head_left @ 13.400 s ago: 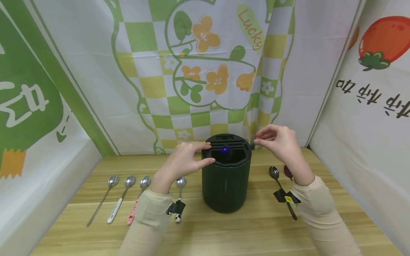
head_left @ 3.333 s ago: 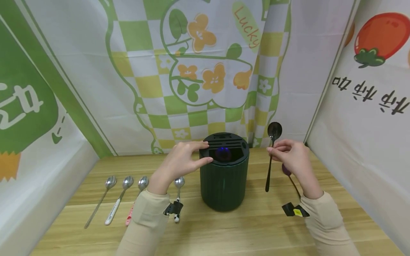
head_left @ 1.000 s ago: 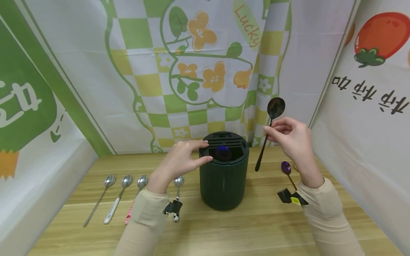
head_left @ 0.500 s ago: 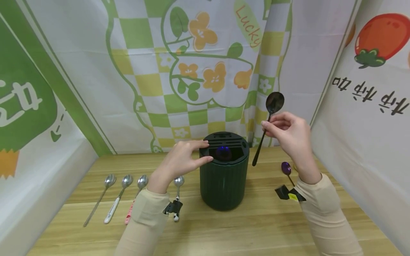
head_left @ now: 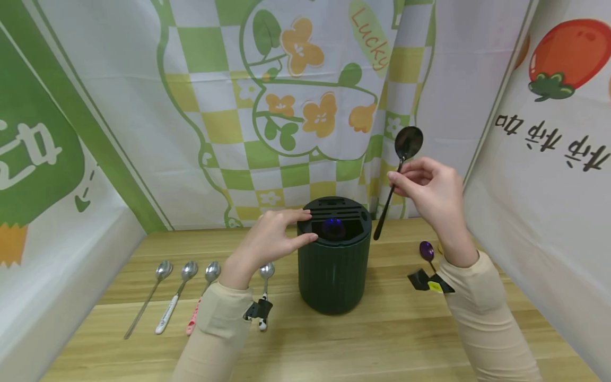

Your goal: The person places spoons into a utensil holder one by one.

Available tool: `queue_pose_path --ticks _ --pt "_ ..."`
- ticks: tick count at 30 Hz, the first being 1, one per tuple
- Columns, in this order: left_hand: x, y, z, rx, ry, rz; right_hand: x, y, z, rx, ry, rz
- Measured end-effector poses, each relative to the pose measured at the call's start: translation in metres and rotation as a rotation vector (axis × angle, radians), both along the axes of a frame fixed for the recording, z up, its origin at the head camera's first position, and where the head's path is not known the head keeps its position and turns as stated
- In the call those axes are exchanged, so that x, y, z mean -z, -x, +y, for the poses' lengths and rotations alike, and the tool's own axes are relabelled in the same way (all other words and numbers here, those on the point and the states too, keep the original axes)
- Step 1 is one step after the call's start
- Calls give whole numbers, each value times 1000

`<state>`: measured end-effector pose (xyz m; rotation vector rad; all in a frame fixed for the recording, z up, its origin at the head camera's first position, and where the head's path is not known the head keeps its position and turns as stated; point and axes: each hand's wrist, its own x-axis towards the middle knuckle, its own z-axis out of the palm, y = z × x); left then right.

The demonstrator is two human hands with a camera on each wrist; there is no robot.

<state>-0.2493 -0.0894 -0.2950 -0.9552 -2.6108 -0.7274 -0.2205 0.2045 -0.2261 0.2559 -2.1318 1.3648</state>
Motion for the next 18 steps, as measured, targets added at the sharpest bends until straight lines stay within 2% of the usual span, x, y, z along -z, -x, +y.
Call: queue_pose_path --ticks 18 --pt "1 0 0 -3 -12 -7 -10 3 -9 -28 42 52"
